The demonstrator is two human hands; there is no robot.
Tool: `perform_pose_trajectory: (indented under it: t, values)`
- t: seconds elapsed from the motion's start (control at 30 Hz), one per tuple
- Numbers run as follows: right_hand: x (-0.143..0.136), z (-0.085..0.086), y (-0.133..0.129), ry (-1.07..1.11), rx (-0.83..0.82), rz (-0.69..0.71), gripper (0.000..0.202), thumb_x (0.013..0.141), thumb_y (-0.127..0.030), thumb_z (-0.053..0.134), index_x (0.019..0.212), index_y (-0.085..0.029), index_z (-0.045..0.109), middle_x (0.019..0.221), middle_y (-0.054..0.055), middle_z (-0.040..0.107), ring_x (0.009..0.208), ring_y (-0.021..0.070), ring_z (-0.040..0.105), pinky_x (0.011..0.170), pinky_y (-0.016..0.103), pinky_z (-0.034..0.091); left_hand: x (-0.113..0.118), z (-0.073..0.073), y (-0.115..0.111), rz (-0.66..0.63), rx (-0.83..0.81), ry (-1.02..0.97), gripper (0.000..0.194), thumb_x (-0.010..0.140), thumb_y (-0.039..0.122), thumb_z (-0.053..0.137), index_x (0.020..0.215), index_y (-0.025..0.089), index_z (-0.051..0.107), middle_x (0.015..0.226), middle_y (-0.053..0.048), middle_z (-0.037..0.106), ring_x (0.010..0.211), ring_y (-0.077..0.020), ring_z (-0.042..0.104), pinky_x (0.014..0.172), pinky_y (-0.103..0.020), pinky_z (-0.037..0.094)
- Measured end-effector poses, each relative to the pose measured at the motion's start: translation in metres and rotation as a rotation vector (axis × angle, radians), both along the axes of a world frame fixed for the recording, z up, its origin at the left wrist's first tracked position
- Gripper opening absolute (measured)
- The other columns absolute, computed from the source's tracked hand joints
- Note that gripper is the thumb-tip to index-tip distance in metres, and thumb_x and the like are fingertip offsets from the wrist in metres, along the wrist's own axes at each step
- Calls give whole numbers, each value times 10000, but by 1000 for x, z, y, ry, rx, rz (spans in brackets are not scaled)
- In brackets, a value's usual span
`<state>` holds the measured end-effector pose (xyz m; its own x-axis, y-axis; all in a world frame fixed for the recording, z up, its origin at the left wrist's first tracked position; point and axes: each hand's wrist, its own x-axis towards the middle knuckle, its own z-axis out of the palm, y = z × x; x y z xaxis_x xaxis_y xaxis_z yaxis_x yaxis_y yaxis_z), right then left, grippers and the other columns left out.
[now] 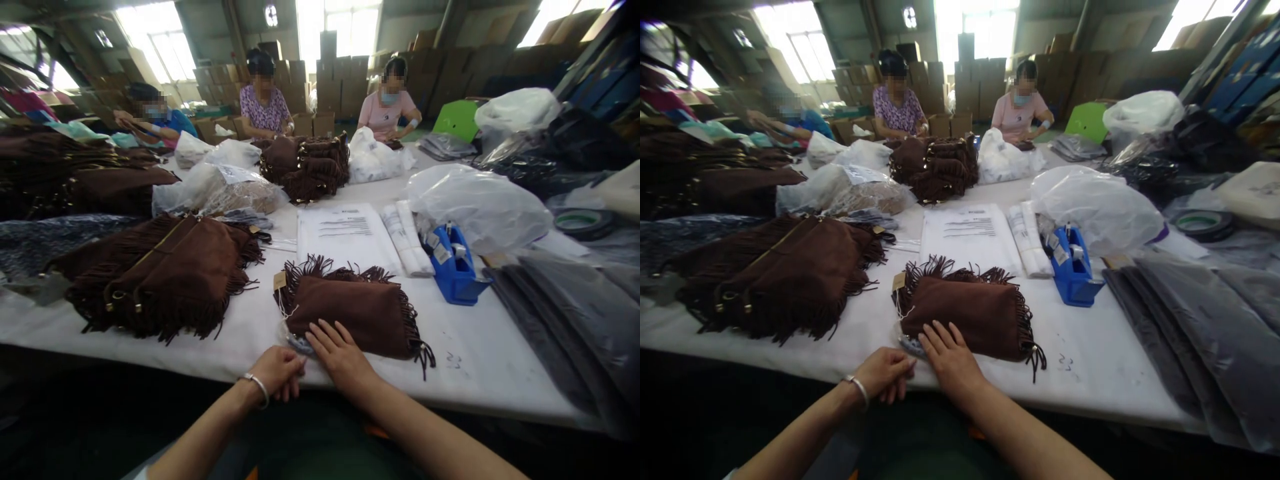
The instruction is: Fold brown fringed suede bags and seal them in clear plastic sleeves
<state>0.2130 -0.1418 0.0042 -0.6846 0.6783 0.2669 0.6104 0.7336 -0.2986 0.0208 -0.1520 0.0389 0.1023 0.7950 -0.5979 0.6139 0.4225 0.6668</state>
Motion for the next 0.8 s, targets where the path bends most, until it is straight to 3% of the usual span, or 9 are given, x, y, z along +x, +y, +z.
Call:
perform_pose_trajectory:
  t: [0.1,0.2,0.3,0.4,0.47,0.57,0.7,0.73,0.8]
  values:
    - [2,-14,-1,-14,85,-16,557,880,-66,410,1419,-163,312,1464,73,325,1334,265,311,1102,482,255,-39,14,33,62,229,239,411,827,537,394,776,184,599,609,-32,660,512,-171,599,510,-258,445]
    - [3,-17,1,-29,123,-33,543,895,-72,382,1423,-168,303,1474,55,307,1336,243,309,1109,460,251,-60,16,89,110,422,491,417,829,512,423,977,164,600,835,-91,680,818,-235,638,748,-313,459]
    - [3,-15,3,-46,138,-41,518,912,-96,375,1420,-167,308,1478,50,297,1343,229,296,1111,447,257,-53,7,140,83,491,641,527,773,537,508,1065,106,592,1004,-179,654,1007,-310,590,860,-370,427]
    - [3,-14,3,-42,139,-45,507,913,-109,385,1413,-168,324,1464,50,329,1344,226,295,1110,447,266,-43,2,164,68,489,725,444,755,485,534,932,98,660,978,-211,663,998,-346,596,845,-394,437]
    - [4,-15,4,-29,127,-41,510,908,-110,391,1410,-169,329,1456,52,345,1343,226,297,1112,450,267,-50,4,161,79,480,748,356,776,424,507,856,129,691,895,-178,691,913,-329,635,784,-375,461]
    - [6,-17,4,-7,92,-28,517,905,-105,386,1413,-165,321,1469,46,320,1353,229,276,1118,454,253,-69,12,136,121,509,746,325,821,394,466,826,178,709,798,-102,715,806,-272,668,694,-306,480]
    - [5,-18,5,34,41,-22,493,921,-124,378,1410,-166,328,1478,42,300,1364,227,249,1131,454,225,-61,17,93,219,692,718,419,934,373,325,1111,143,627,985,-80,708,899,-200,660,789,-263,495]
    - [4,-18,5,45,31,-23,476,931,-137,372,1405,-169,338,1472,41,314,1362,223,255,1134,451,219,-49,16,85,184,820,672,415,948,353,315,1174,136,587,1077,-88,681,974,-192,638,866,-274,478]
    - [3,-15,6,70,16,-32,433,951,-176,365,1383,-174,376,1449,44,363,1348,218,287,1137,448,212,-20,9,75,-62,1091,523,369,952,300,358,1238,150,537,1220,-91,609,1121,-194,565,985,-319,426]
